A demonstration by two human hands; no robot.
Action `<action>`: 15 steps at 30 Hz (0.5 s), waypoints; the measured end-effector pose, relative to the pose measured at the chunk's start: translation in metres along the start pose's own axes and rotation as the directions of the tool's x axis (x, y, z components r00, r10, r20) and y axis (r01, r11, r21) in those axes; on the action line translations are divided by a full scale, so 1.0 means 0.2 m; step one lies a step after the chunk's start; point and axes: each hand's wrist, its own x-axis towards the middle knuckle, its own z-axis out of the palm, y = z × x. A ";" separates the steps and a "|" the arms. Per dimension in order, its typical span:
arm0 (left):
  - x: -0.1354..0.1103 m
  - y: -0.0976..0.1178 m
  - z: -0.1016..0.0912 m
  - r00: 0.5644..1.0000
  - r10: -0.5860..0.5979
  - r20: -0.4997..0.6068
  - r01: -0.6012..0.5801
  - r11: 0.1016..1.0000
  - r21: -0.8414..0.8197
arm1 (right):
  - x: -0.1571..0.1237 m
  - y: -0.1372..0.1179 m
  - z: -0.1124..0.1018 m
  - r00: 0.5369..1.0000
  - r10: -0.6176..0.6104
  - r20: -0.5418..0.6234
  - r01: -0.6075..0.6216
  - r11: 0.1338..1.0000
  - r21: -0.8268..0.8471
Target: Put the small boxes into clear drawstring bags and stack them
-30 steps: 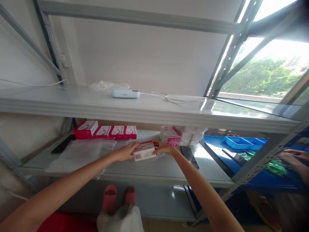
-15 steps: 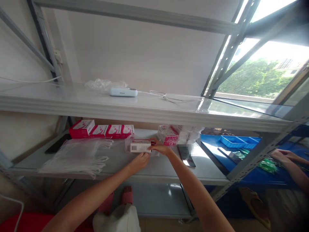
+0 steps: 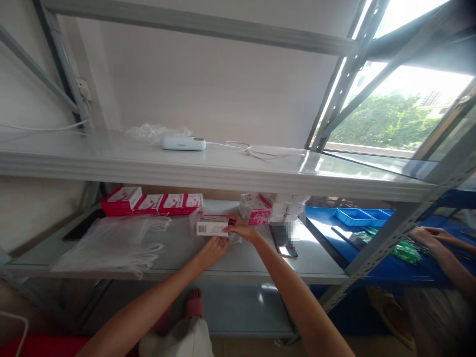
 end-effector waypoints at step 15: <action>-0.09 -0.48 -0.12 0.992 0.044 0.120 -0.023 0.985 -0.170 | -0.07 -0.05 -0.11 0.989 -0.049 0.141 0.126 0.782 -0.611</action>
